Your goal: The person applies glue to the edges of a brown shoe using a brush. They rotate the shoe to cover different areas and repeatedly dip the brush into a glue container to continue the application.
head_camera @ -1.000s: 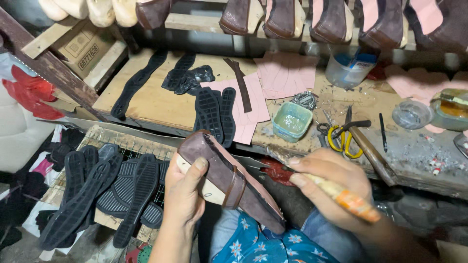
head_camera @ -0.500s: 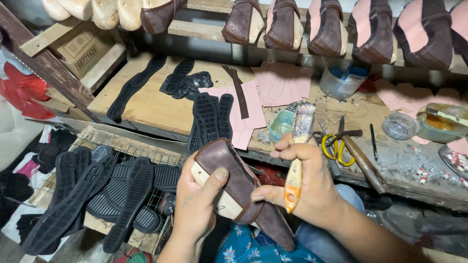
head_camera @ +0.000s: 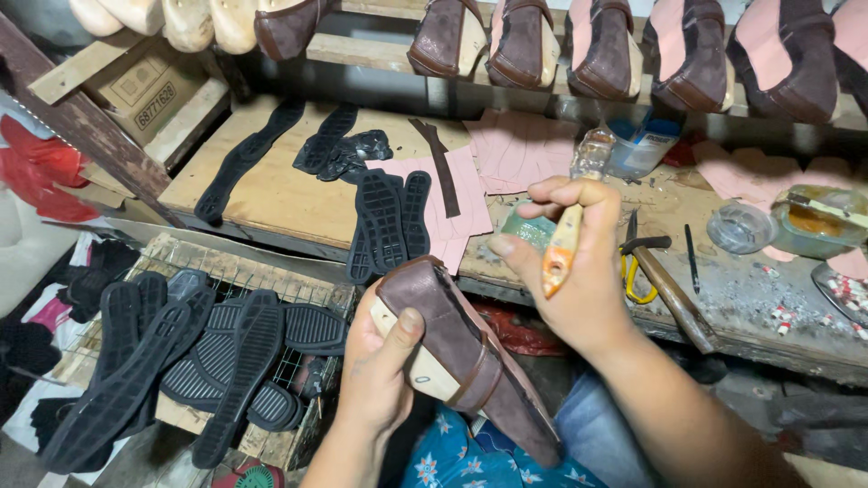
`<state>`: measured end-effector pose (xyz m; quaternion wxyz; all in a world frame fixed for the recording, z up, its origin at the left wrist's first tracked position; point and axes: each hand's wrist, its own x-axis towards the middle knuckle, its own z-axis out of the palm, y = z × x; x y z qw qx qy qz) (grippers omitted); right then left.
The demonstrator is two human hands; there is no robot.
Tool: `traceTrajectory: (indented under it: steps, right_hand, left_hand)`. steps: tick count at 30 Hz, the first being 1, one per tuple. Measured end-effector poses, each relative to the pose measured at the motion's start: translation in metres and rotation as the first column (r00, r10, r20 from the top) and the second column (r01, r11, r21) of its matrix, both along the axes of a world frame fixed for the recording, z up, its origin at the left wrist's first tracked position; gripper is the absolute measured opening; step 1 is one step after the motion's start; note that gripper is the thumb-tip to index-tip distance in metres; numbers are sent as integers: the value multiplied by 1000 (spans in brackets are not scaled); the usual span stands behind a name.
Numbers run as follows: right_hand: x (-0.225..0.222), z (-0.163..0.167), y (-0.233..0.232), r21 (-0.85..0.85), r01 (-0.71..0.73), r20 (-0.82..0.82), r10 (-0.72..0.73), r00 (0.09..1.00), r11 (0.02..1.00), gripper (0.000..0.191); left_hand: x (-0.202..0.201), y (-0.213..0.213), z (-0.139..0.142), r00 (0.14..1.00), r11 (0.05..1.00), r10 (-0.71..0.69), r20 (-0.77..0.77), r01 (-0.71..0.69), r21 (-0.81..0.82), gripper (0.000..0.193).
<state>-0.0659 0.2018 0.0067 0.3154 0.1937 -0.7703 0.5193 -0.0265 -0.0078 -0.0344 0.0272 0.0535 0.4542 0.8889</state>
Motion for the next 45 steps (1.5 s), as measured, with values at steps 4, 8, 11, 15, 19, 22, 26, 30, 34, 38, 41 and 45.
traceTrajectory:
  steps: [4,8,11,15,19,22,26,30,34,38,41,45]
  right_hand:
    - [13,-12,14,-121,-120,92,131,987,985,44]
    - [23,-28,34,-400,-175,238,286,928,900,40]
    - [15,-40,48,-320,-203,186,271,944,926,58]
    - [16,-70,48,-124,-213,220,236,947,969,77]
    - [28,-105,42,-355,-224,337,348,875,908,54]
    - [39,-113,55,-432,-225,426,417,803,874,49]
    - [44,-102,57,-327,-300,384,416,824,896,41]
    - [45,-75,39,-227,-390,244,440,864,892,27]
    - [51,-54,22,-174,-316,215,349,912,933,29]
    - [54,-44,16,75,-168,66,163,984,983,33]
    - [54,-44,13,118,-151,32,148,989,982,34]
    - [55,-46,9,91,-200,5,200,980,976,35]
  left_hand:
    - [-14,-10,-18,968,946,-109,228,30,324,54]
    - [-14,-19,-38,905,820,-231,356,-17,573,49]
    - [-5,-18,-49,891,815,-213,402,-64,575,46]
    - [9,-7,-58,825,131,-468,-316,419,899,57]
    - [8,-22,-67,921,650,-336,195,78,756,72]
    - [4,-36,-74,883,850,-210,419,-46,524,83]
    - [12,-38,-76,935,929,-218,279,112,352,80]
    - [20,-29,-64,965,942,-247,92,217,255,80]
    - [22,-24,-49,973,985,-144,181,123,123,87]
    - [22,-22,-40,974,986,-151,166,137,92,91]
    - [23,-20,-36,973,987,-143,181,126,103,93]
    - [24,-18,-32,973,991,-117,197,102,83,93]
